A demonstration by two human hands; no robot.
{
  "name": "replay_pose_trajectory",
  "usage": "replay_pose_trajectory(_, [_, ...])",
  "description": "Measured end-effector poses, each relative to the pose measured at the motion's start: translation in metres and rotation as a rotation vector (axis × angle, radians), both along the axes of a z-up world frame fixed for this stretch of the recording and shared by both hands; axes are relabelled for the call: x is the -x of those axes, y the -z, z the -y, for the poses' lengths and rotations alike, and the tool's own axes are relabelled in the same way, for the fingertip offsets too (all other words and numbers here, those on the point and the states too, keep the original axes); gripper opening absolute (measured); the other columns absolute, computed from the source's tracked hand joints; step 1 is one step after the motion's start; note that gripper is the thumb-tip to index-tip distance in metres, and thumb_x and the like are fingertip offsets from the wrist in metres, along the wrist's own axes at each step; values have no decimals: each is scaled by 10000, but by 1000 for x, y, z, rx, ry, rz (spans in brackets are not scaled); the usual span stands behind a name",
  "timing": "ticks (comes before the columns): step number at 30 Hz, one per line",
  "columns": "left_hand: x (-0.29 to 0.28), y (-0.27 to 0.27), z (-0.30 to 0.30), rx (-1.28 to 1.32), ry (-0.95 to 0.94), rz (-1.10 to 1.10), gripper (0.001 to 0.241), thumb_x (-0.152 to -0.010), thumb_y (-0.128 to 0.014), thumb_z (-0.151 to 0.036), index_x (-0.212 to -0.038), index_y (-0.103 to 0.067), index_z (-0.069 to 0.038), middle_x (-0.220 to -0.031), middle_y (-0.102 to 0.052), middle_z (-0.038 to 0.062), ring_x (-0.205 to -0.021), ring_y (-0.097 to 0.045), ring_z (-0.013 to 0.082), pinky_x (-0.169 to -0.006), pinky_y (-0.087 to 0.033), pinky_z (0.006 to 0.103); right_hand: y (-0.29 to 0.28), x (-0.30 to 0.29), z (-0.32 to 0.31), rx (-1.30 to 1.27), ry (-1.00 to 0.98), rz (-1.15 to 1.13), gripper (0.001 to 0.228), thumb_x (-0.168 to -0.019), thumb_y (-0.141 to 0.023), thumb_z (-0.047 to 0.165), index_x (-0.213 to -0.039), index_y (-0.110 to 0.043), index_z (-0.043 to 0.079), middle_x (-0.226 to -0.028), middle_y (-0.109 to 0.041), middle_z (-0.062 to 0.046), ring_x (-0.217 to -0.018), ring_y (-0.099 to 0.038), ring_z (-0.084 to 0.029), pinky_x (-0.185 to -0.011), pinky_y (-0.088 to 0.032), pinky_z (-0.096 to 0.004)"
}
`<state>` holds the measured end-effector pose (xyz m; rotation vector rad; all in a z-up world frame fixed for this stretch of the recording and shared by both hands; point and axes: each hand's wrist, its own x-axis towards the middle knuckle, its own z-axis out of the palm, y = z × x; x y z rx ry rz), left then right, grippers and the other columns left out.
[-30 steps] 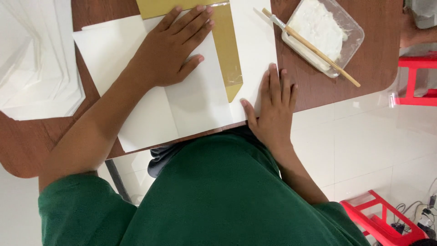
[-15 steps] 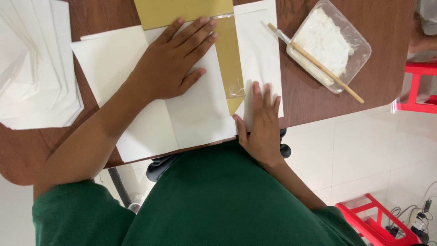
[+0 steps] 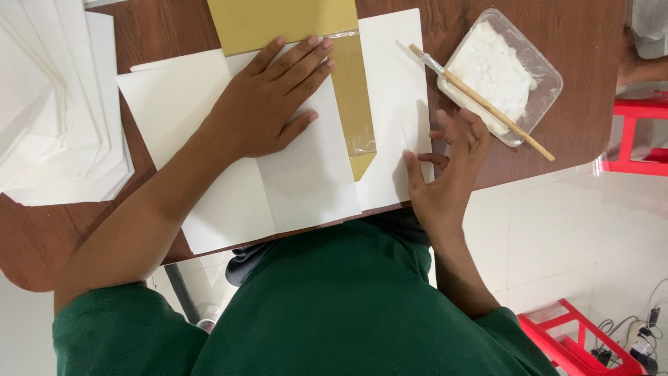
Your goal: The person folds a white paper sheet into a box shape, applies glue to the edges using a brush, and presses the flaps to secure them. They then place a gold-colored paper sheet on top and continue folding and gluing the edges to assemble the box.
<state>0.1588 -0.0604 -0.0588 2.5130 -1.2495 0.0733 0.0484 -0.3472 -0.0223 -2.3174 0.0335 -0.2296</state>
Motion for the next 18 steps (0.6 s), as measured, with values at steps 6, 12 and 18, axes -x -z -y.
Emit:
replay_pose_trajectory(6, [1, 1, 0, 4, -2, -12, 602, -1127, -440, -308, -1617, -405, 40, -1696, -311, 192, -1572, -245, 304, -1279, -185, 494, 3, 11, -9, 122, -19, 141, 436, -948, -794, -74, -1333, -601, -6, -1467, -342, -155, -1128, -633, -298, -779, -665, -320])
replay_pose_trajectory(12, [0, 1, -1, 7, 8, -13, 608, -1132, -430, -318, -1613, -413, 54, -1696, -308, 201, -1574, -233, 306, -1280, -172, 495, 0, 14, -11, -90, 29, -35, 470, -926, -794, -11, -1329, -577, 96, -1434, -363, -97, -1008, -584, -172, -690, -574, -215])
replay_pose_trajectory(18, [1, 4, -1, -1, -1, -14, 613, -1132, -440, -321, -1620, -408, 49, -1701, -299, 196, -1578, -224, 299, -1282, -166, 489, -7, -4, -4, 74, 8, -224, 398, -976, -725, 176, -1320, -578, 38, -1144, -628, -89, -787, -583, -171, -617, -491, -286])
